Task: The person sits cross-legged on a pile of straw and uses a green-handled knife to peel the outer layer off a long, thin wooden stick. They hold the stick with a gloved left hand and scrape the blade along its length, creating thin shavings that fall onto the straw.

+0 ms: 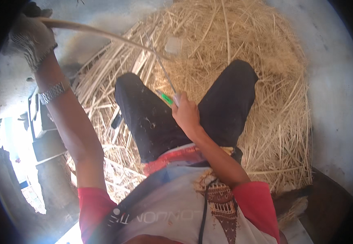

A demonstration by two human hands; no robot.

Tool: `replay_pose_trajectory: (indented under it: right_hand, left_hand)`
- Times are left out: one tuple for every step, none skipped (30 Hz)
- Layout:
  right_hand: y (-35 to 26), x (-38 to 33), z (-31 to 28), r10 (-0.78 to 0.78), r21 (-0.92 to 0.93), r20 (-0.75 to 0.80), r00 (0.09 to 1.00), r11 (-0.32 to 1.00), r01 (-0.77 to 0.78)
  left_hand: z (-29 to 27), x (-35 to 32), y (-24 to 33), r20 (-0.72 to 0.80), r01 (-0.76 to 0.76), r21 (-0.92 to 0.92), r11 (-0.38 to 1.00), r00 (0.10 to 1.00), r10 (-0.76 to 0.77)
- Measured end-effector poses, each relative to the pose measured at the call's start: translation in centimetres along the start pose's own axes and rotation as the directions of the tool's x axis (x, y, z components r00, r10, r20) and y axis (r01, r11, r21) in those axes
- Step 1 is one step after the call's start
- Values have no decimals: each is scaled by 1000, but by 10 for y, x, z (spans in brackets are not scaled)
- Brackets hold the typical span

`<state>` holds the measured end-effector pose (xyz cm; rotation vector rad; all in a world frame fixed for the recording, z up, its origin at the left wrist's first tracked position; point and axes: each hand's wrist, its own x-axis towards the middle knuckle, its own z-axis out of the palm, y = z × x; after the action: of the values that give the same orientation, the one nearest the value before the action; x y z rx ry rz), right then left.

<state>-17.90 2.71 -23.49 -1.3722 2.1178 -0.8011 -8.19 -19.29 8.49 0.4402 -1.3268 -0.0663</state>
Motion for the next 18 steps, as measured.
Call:
replay_pose_trajectory:
  right_hand:
    - [7, 9, 1, -40, -23, -26, 999, 999, 39]
    - [0, 6, -5, 57, 232, 148, 987, 969, -90]
    - [-7, 9, -14, 108, 439, 337, 935, 861, -258]
    - [-8, 21, -31, 145, 584, 464, 874, 692, -424]
    - [-21, 23, -50, 137, 661, 644, 752, 395, -638]
    - [-31, 23, -62, 146, 666, 598, 788, 457, -590]
    - [-38, 17, -69, 159, 657, 559, 814, 513, -552]
    - [-42, 12, -69, 170, 644, 519, 838, 567, -514]
    - [-44, 5, -61, 131, 631, 338, 932, 703, -328]
    - [-46, 0, -50, 52, 563, 147, 988, 816, -127]
    - [-44, -2, -40, -55, 447, -39, 998, 892, 67]
    - [-34, 0, -28, -6, 360, -2, 1000, 933, 6]
    - [-24, 0, -12, 48, 272, 35, 998, 961, -56]
    - [-19, 4, -8, 107, 174, 54, 993, 978, -115]
    - [-12, 6, -8, 103, 154, 62, 993, 982, -112]
    - [-14, 5, -9, 76, 148, 93, 993, 985, -89]
    - [-11, 7, -14, 70, 128, 107, 992, 988, -83]
    - [-11, 10, -19, 48, 160, 107, 993, 985, -65]
  left_hand:
    - [-1, 5, 3, 12, -15, -11, 1000, 1000, 15]
    - [-9, 6, 8, 51, -14, 4, 1000, 999, 14]
    - [-16, 8, 7, 44, -21, 53, 998, 999, 18]
    - [-5, 2, 0, 17, -5, 5, 1000, 1000, 5]
    - [-5, 4, 1, 1, -8, 2, 1000, 1000, 8]
    - [-4, 3, 5, -6, 12, -27, 1000, 1000, -12]
    - [-6, -1, 8, 7, 26, -24, 999, 1000, -25]
    - [-5, -3, 11, 16, 32, -27, 999, 999, -31]
    - [-5, -4, 15, 37, 20, -7, 1000, 999, -19]
    - [-1, -4, 18, 30, 23, -24, 999, 999, -22]
    - [3, -5, 20, 25, 28, -41, 999, 999, -27]
    - [8, -7, 22, 2, 52, -94, 994, 999, -53]
    - [9, -5, 22, -4, 72, -99, 992, 997, -73]
    - [12, -5, 20, -11, 96, -113, 989, 995, -98]
    - [9, 0, 11, -6, 117, -82, 990, 993, -118]
    - [-5, 14, 2, -1, 121, -21, 992, 993, -121]
    - [-11, 19, -9, 2, 140, 16, 990, 990, -141]
    - [-15, 23, -19, 4, 159, 55, 986, 987, -159]
